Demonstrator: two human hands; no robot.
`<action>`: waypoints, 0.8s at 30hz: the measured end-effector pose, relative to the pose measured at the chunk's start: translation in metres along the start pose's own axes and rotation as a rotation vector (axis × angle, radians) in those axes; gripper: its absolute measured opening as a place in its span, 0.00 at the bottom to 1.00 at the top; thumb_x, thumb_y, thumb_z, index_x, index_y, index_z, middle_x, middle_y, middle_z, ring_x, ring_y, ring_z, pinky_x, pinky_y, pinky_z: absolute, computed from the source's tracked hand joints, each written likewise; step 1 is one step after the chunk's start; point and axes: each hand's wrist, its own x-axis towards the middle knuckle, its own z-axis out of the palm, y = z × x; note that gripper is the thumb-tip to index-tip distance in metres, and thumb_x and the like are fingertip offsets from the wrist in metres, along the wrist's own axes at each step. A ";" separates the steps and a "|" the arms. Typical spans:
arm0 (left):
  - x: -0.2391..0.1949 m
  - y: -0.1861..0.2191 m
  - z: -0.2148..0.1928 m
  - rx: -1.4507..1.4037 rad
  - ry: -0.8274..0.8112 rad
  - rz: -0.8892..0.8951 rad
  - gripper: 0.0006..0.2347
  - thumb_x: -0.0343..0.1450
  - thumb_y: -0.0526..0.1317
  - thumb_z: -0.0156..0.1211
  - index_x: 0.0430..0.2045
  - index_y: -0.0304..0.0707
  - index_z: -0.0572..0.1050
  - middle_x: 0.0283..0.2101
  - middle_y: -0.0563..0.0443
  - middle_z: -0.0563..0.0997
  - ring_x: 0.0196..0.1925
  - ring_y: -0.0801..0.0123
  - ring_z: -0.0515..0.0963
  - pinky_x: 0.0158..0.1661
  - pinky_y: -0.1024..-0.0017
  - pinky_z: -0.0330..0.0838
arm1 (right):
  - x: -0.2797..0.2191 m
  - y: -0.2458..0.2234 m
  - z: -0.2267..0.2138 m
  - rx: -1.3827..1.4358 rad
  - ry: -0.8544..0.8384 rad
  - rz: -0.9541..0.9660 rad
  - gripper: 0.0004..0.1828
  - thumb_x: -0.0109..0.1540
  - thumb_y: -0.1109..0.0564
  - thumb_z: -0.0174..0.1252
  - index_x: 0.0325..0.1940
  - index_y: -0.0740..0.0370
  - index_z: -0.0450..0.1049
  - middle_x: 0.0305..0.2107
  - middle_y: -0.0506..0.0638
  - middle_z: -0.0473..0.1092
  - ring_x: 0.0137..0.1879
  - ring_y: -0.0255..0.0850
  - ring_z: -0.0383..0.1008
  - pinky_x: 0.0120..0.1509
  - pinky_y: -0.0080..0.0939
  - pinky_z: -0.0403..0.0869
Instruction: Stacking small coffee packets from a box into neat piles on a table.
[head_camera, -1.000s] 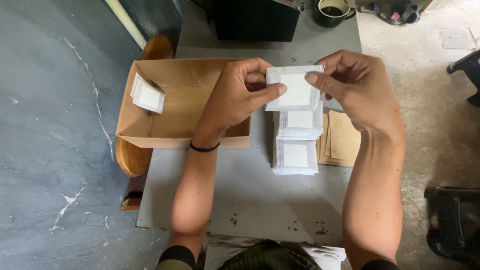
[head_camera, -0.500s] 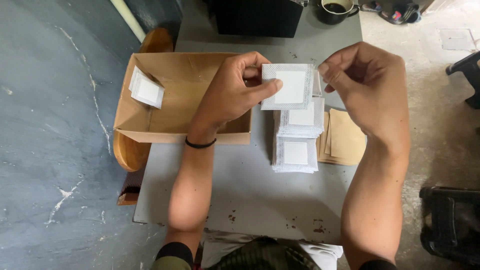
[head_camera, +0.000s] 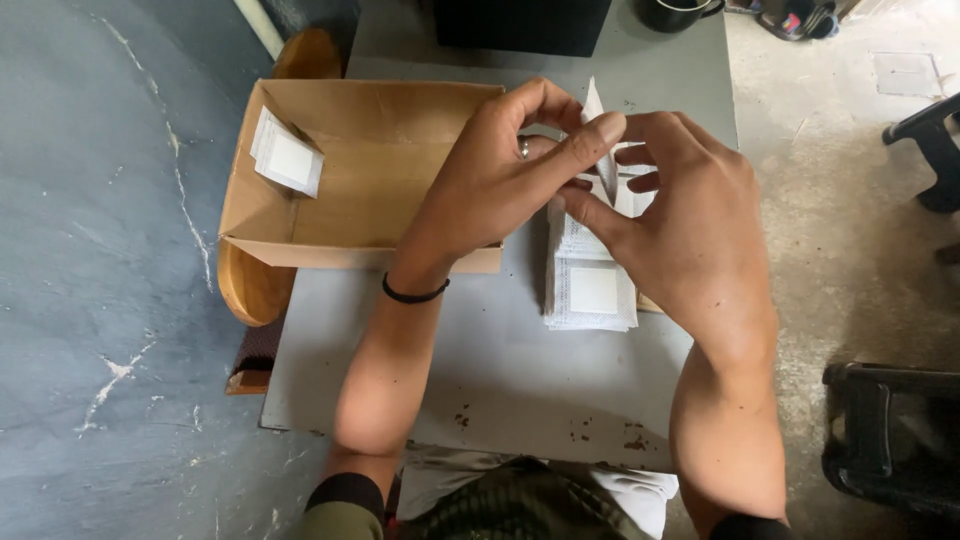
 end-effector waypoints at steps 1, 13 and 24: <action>-0.001 0.001 -0.001 -0.001 -0.001 0.002 0.13 0.57 0.49 0.50 0.19 0.37 0.65 0.25 0.59 0.69 0.26 0.80 0.75 0.25 0.87 0.65 | 0.000 0.001 0.000 -0.001 0.001 0.000 0.19 0.50 0.57 0.63 0.39 0.69 0.66 0.31 0.55 0.67 0.33 0.42 0.70 0.32 0.35 0.69; -0.001 -0.023 -0.012 0.396 0.110 0.220 0.11 0.57 0.46 0.59 0.16 0.43 0.64 0.21 0.62 0.71 0.20 0.81 0.68 0.25 0.82 0.64 | -0.010 0.020 -0.001 0.547 0.105 0.257 0.03 0.59 0.65 0.53 0.31 0.64 0.66 0.24 0.48 0.67 0.27 0.31 0.66 0.30 0.26 0.69; -0.020 -0.042 -0.010 0.075 -0.118 -0.011 0.09 0.62 0.39 0.53 0.13 0.40 0.60 0.17 0.58 0.67 0.16 0.80 0.62 0.16 0.83 0.59 | -0.028 0.037 0.006 0.773 -0.070 0.430 0.04 0.56 0.62 0.52 0.28 0.65 0.67 0.22 0.49 0.68 0.28 0.34 0.69 0.29 0.28 0.74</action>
